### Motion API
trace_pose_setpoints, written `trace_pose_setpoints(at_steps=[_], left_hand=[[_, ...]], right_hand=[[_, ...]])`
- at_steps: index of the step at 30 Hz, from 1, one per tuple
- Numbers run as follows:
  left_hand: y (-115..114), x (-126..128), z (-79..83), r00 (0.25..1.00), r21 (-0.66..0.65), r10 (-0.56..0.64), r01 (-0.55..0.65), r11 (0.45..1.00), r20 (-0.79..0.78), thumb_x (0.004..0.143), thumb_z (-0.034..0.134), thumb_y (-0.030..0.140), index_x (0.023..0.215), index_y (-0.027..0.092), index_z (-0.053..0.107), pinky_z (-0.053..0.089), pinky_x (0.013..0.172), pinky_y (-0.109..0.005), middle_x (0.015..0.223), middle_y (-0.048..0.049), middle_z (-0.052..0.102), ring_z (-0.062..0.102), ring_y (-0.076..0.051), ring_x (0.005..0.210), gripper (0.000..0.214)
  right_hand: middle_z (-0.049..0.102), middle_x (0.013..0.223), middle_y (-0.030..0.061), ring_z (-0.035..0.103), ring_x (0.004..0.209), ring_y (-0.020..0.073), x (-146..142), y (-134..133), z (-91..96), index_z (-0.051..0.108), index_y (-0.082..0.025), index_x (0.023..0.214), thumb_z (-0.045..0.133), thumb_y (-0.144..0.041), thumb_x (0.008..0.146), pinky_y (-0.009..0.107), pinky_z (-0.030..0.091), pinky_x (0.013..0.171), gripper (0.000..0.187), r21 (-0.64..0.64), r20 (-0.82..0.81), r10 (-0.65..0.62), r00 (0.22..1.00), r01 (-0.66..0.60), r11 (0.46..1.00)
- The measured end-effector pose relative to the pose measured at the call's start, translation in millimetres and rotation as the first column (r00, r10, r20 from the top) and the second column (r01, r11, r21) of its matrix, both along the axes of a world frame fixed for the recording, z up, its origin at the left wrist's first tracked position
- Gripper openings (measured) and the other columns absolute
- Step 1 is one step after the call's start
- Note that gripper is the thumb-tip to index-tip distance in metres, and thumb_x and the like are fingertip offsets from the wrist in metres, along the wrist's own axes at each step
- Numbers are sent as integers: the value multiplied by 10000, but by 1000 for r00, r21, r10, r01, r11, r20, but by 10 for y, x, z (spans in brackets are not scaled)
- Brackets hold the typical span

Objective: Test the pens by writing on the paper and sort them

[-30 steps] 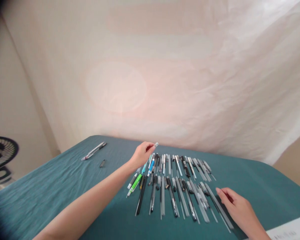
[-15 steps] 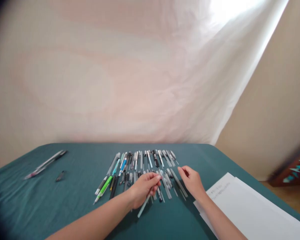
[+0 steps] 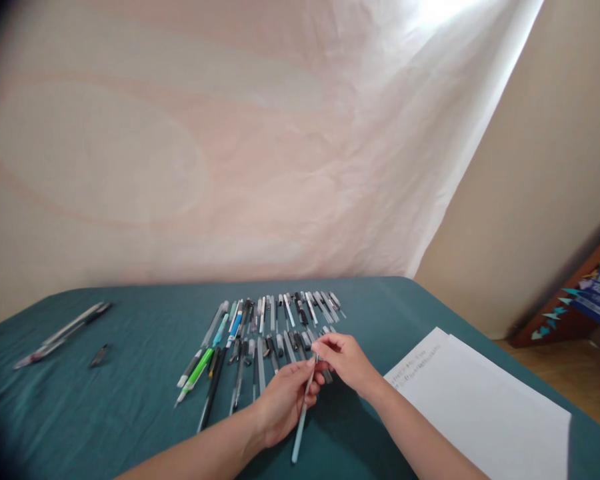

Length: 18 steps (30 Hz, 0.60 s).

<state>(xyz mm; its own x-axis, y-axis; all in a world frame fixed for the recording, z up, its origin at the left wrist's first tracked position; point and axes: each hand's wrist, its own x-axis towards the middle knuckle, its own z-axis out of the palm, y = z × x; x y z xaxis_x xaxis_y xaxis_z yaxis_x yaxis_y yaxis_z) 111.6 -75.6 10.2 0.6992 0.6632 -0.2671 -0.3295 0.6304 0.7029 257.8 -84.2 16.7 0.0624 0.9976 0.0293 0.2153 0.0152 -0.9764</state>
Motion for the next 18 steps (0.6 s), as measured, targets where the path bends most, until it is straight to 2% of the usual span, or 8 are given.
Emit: trace_pose_setpoints(at_steps=[4,7,13,18], left_hand=[[-29,3,-22,999,2,-35,34,999,21,781,541,349,807,117,514,98,390,-155,579,41,413,247,-14,421,235],[-30,-4,-31,998,9,-56,56,998,-2,784,521,390,804,154,456,37,392,-166,514,85,310,160,-17,397,245],[-43,-31,16,994,34,-102,103,994,-43,805,455,443,788,199,387,2,391,-184,494,103,231,104,-24,384,254],[-84,-39,58,991,47,-122,125,991,-56,816,426,463,822,209,403,5,394,-193,492,102,204,98,-31,384,255]], right_hand=[[501,483,-36,349,410,47,-27,-11,13,598,-138,749,572,-429,753,170,227,382,293,-55,-66,-21,998,17,998],[488,462,-41,318,391,41,-59,-24,28,593,-139,722,568,-433,755,171,201,372,298,-70,-97,-16,995,9,997],[501,464,-38,315,382,36,-73,-31,27,579,-142,687,563,-433,760,173,182,368,300,-90,-159,1,987,-15,996],[484,458,-40,325,385,38,-68,-29,14,588,-139,710,572,-439,750,164,195,360,304,-105,-159,-14,987,-2,994]])
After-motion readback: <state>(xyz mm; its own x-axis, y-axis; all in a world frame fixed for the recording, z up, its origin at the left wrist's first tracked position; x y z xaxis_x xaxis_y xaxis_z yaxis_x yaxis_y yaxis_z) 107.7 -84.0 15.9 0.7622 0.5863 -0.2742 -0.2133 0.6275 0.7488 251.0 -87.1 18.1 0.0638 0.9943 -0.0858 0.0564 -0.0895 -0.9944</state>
